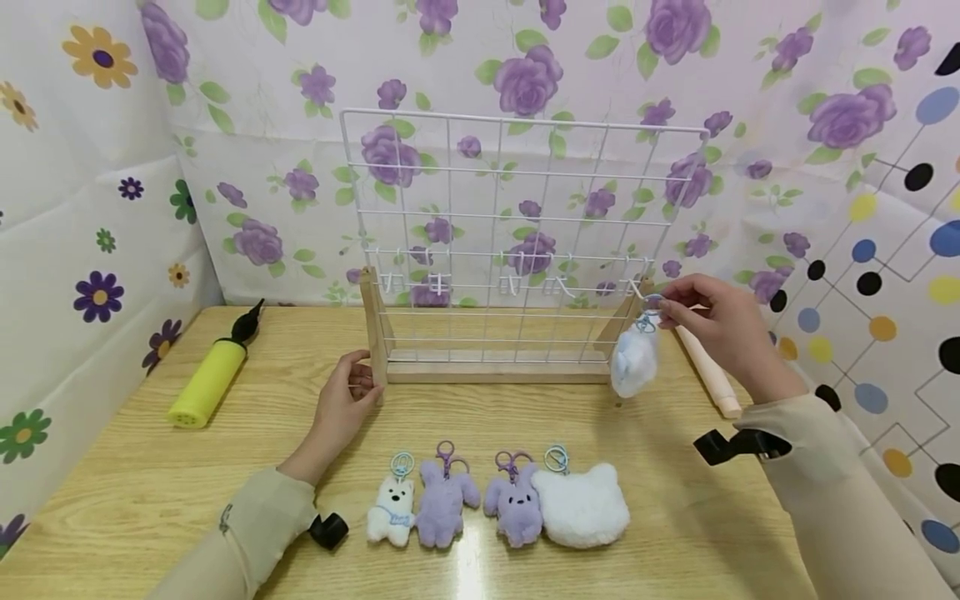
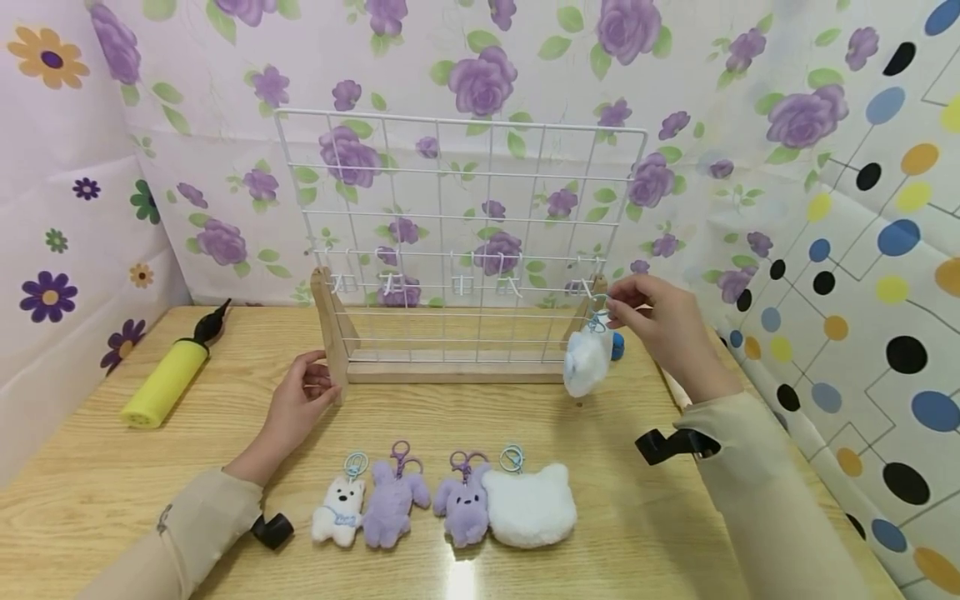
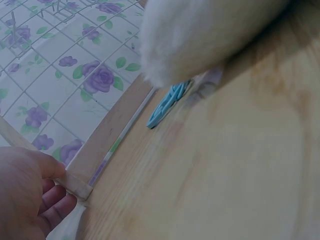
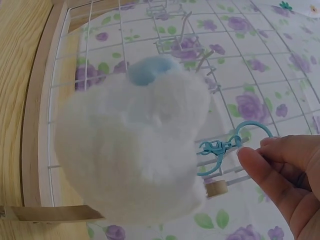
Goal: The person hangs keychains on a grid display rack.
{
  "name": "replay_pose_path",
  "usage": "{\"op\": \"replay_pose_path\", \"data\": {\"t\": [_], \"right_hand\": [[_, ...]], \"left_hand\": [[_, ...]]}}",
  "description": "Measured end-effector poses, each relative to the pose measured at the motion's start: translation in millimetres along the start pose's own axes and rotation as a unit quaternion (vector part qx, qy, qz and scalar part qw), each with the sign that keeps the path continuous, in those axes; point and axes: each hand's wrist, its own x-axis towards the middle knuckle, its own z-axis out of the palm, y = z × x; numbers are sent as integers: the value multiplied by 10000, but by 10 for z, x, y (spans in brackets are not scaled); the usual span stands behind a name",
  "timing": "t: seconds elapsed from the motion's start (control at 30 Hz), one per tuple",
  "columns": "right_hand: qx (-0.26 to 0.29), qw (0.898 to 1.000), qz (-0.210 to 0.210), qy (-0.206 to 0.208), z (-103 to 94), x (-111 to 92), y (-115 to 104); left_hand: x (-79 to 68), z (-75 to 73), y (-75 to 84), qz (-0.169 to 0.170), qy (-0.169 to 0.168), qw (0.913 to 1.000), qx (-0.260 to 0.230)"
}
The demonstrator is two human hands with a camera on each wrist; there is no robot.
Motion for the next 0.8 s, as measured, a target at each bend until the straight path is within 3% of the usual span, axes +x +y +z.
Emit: {"op": "replay_pose_path", "data": {"t": [0.33, 0.8], "right_hand": [[121, 9998, 163, -74, 90, 58, 40], [213, 9991, 342, -86, 177, 119, 105]], "left_hand": [[12, 6, -11, 165, 37, 9999, -18], [9, 5, -23, 137, 85, 9999, 31]]}}
